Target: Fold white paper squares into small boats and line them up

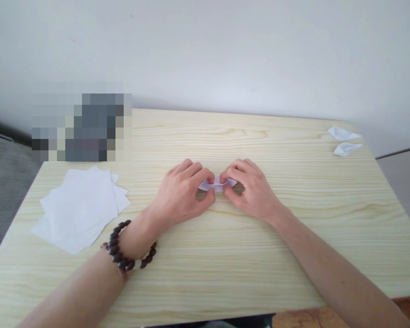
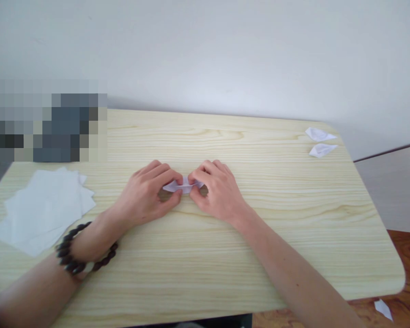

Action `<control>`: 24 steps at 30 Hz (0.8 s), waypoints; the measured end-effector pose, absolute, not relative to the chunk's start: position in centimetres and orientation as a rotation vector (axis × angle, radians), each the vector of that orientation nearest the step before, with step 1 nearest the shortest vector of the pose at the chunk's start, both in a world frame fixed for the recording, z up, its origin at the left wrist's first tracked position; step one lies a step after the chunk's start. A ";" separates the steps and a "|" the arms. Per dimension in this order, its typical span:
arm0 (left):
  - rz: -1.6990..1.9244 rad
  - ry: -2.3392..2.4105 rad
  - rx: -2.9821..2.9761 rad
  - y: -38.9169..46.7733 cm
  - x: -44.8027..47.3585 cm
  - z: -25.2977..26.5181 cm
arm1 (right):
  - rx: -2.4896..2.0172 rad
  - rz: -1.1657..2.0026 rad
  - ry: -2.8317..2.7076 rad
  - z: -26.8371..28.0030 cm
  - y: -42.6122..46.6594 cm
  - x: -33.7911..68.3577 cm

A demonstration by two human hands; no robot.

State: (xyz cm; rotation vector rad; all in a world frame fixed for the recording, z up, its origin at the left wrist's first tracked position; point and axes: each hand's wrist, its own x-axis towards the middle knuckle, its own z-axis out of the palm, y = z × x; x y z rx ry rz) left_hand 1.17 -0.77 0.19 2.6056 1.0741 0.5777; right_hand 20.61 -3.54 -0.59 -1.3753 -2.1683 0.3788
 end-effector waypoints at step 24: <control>0.575 1.103 2.597 -0.9 1.2 0.1 | -1.384 0.391 -2.186 -0.6 -3.6 20.6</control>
